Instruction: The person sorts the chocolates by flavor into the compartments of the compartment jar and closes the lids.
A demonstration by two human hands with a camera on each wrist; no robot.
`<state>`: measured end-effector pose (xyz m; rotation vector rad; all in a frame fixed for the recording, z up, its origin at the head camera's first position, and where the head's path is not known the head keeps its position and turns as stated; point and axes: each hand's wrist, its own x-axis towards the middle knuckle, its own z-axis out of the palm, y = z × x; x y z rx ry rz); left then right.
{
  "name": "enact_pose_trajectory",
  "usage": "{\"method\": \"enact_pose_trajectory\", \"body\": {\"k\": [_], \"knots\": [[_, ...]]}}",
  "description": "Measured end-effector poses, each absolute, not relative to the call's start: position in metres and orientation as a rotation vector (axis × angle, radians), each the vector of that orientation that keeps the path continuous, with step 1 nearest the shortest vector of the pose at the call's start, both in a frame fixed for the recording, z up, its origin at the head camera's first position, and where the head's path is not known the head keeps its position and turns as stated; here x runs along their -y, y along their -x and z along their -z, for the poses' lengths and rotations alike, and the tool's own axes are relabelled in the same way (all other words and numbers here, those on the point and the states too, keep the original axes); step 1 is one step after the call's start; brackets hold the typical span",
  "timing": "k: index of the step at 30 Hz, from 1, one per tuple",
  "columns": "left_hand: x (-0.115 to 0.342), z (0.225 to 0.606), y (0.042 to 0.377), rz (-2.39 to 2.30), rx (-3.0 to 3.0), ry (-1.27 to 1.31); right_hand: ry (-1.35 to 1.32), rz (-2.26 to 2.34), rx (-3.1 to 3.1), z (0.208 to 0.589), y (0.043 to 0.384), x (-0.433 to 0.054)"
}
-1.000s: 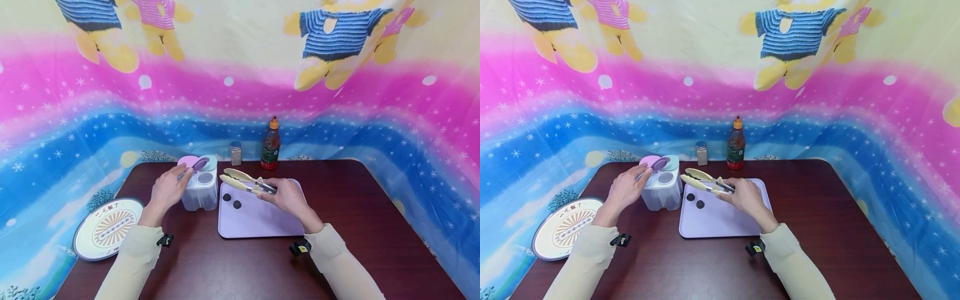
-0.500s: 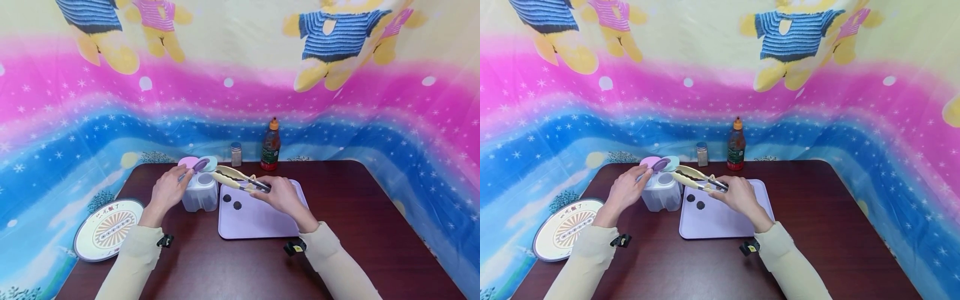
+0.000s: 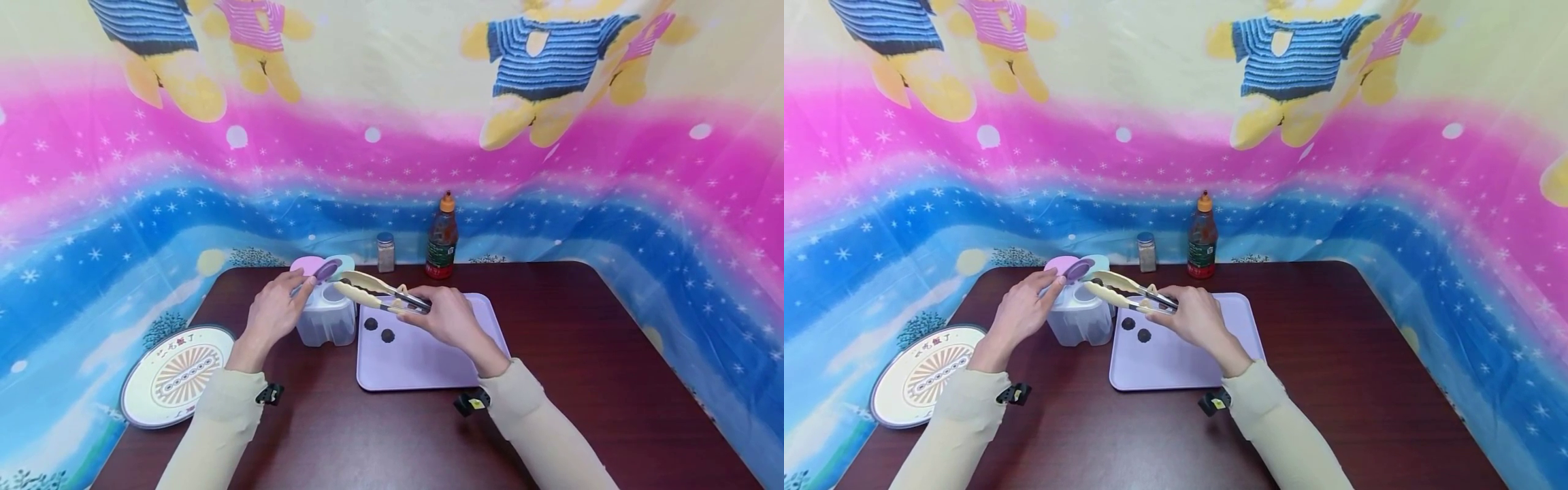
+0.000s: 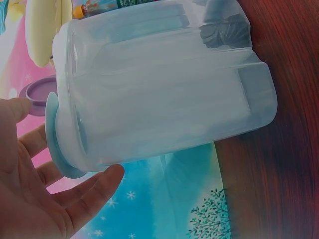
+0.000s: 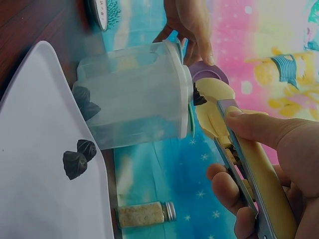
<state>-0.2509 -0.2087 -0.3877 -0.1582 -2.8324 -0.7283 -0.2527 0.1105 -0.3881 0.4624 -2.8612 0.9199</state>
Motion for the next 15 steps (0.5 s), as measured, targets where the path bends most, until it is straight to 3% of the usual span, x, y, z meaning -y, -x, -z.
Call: {"method": "enact_pose_trajectory", "body": {"k": [15], "knots": [[0.2090, 0.3892, 0.2510, 0.717, 2.827, 0.165, -0.468, -0.874, 2.868, 0.3862, 0.2520, -0.1040]]}}
